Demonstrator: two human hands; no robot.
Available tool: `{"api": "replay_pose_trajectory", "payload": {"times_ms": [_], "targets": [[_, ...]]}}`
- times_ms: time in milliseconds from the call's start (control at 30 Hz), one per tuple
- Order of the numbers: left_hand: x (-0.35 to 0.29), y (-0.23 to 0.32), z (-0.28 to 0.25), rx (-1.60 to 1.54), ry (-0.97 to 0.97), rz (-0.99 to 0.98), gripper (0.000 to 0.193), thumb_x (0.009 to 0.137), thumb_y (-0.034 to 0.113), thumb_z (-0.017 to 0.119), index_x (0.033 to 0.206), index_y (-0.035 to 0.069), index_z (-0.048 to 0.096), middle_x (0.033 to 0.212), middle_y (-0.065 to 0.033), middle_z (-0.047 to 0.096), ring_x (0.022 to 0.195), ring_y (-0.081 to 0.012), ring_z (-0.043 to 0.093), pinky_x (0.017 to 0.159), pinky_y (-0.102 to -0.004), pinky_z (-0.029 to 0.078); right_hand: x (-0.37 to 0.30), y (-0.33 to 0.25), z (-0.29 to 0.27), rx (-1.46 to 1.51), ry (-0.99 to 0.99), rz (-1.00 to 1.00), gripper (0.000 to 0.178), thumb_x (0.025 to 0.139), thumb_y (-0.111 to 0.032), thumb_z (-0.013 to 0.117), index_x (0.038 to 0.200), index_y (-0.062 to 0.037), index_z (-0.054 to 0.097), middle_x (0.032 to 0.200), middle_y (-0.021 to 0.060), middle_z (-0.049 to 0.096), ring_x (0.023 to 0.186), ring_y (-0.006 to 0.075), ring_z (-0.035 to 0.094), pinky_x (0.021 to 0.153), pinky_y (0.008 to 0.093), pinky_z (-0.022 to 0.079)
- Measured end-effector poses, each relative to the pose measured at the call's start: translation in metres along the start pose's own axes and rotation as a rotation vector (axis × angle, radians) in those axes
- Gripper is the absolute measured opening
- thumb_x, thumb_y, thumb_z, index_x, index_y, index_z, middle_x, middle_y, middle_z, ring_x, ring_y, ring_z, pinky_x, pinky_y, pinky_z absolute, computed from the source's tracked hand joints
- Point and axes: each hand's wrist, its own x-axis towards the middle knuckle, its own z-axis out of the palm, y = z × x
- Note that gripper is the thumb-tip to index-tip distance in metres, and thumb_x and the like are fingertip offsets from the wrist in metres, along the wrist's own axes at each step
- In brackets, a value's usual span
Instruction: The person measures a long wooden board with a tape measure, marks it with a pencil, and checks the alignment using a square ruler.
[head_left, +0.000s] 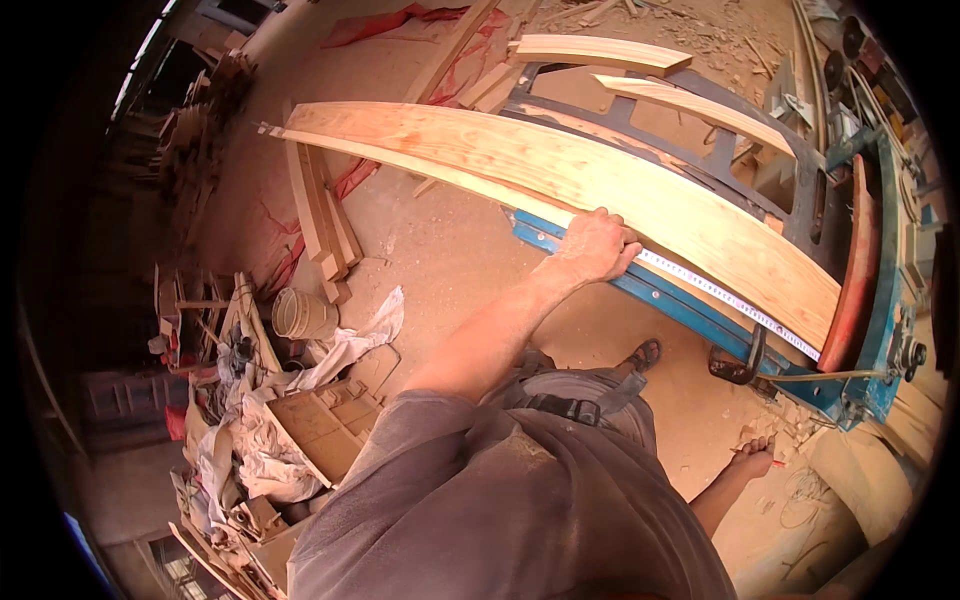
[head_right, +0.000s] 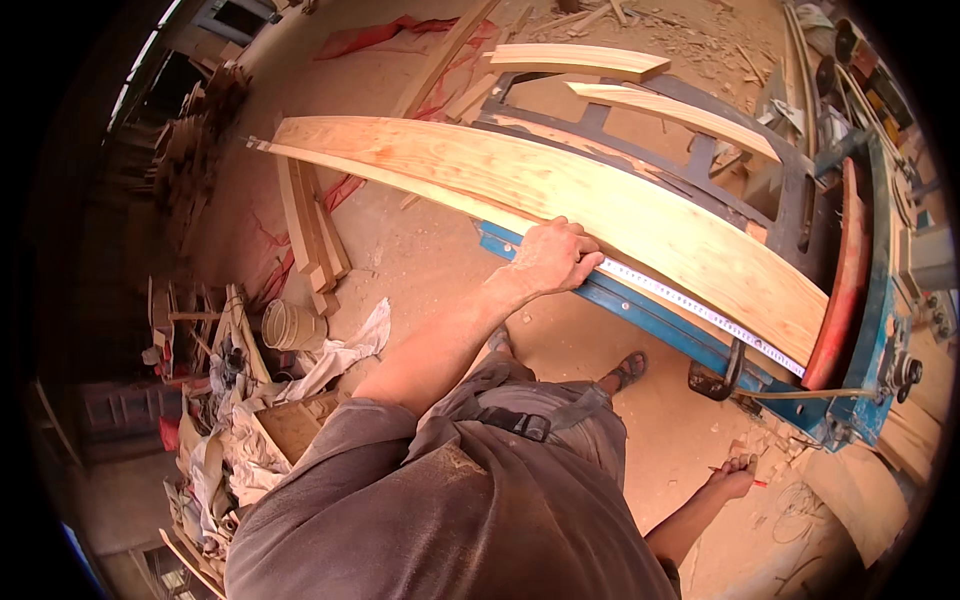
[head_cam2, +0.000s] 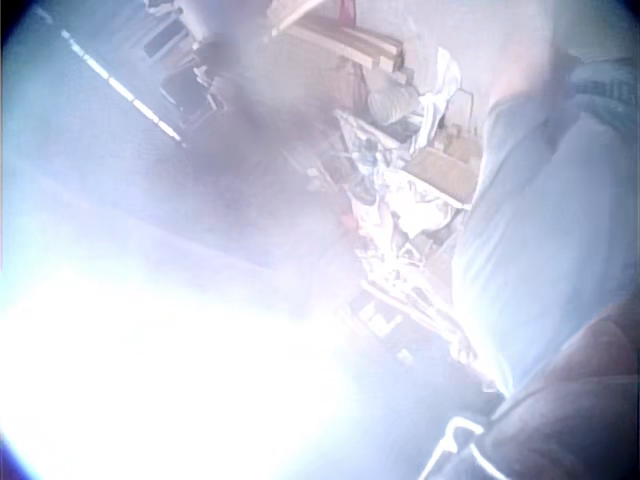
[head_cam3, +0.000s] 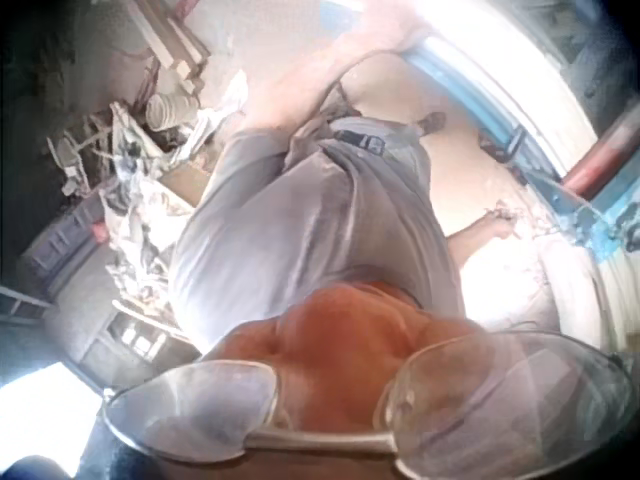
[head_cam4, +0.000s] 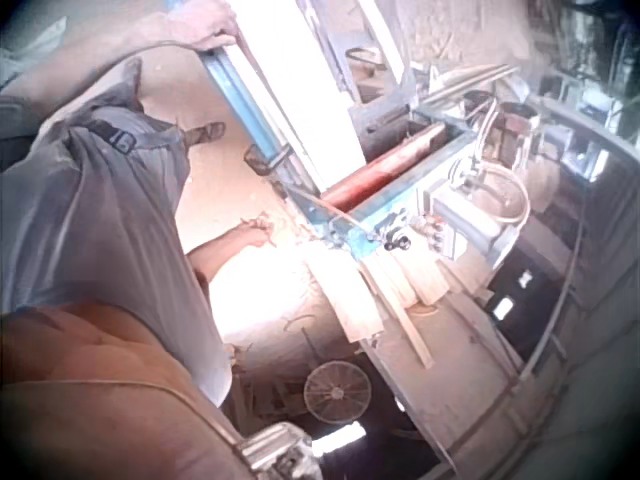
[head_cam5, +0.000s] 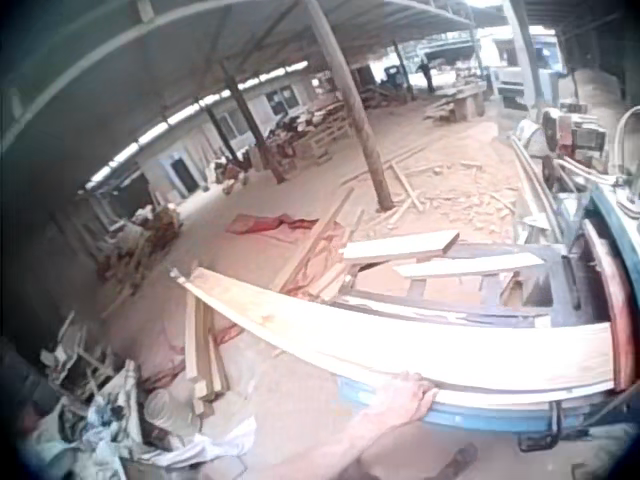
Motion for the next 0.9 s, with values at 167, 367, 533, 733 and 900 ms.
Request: {"api": "replay_pose_trajectory", "payload": {"times_ms": [167, 367, 533, 733, 900], "targets": [[-0.062, -0.150, -0.031, -0.052, 0.087, -0.014, 0.026, 0.092, 0.033, 0.062, 0.092, 0.013, 0.078, 0.091, -0.0089, 0.069, 0.098, -0.0299, 0.064, 0.085, -0.0431, 0.054, -0.195, 0.124, 0.033, -0.379, -0.300, 0.267, 0.021, 0.102, -0.018, 0.047, 0.111, -0.0054, 0.060, 0.065, -0.0025, 0.048, 0.046, 0.0075, 0.038, 0.037, 0.0222, 0.028], [-0.145, -0.302, -0.100, 0.017, 0.103, -0.076, 0.024, 0.092, 0.035, 0.063, 0.096, 0.015, 0.077, 0.093, -0.0107, 0.066, 0.098, -0.0299, 0.063, 0.082, -0.0450, 0.053, -0.479, 0.171, 0.180, -0.391, -1.261, 0.378, 0.022, 0.101, -0.020, 0.056, 0.105, 0.0014, 0.062, 0.073, 0.0085, 0.061, 0.049, 0.0118, 0.049, 0.040, 0.0243, 0.036], [-0.195, -0.402, -0.150, -0.016, 0.172, -0.103, 0.024, 0.093, 0.035, 0.063, 0.094, 0.016, 0.077, 0.088, -0.0100, 0.064, 0.094, -0.0305, 0.064, 0.079, -0.0452, 0.053, -0.742, 0.097, 0.288, -0.120, -2.449, 0.494, 0.034, 0.099, -0.021, 0.061, 0.113, 0.0094, 0.067, 0.080, 0.0147, 0.066, 0.064, 0.0168, 0.060, 0.062, 0.0271, 0.048], [-0.238, -0.502, -0.213, 0.042, 0.219, -0.175, 0.023, 0.091, 0.035, 0.066, 0.091, 0.014, 0.077, 0.086, -0.0076, 0.064, 0.088, -0.0289, 0.063, 0.076, -0.0419, 0.053, -0.943, 0.142, 0.307, 0.661, -2.738, 1.389, 0.050, 0.101, -0.024, 0.058, 0.121, 0.0213, 0.057, 0.090, 0.0234, 0.065, 0.072, 0.0302, 0.063, 0.063, 0.0367, 0.050], [-0.248, -0.611, -0.250, 0.055, 0.217, -0.135, 0.019, 0.088, 0.031, 0.071, 0.090, 0.013, 0.076, 0.081, -0.0055, 0.063, 0.086, -0.0277, 0.062, 0.073, -0.0408, 0.053, -0.969, 0.213, 0.417, 0.583, -2.895, 1.253, 0.029, 0.099, -0.009, 0.059, 0.115, 0.0142, 0.066, 0.074, 0.0151, 0.063, 0.056, 0.0246, 0.057, 0.052, 0.0349, 0.044]]}}
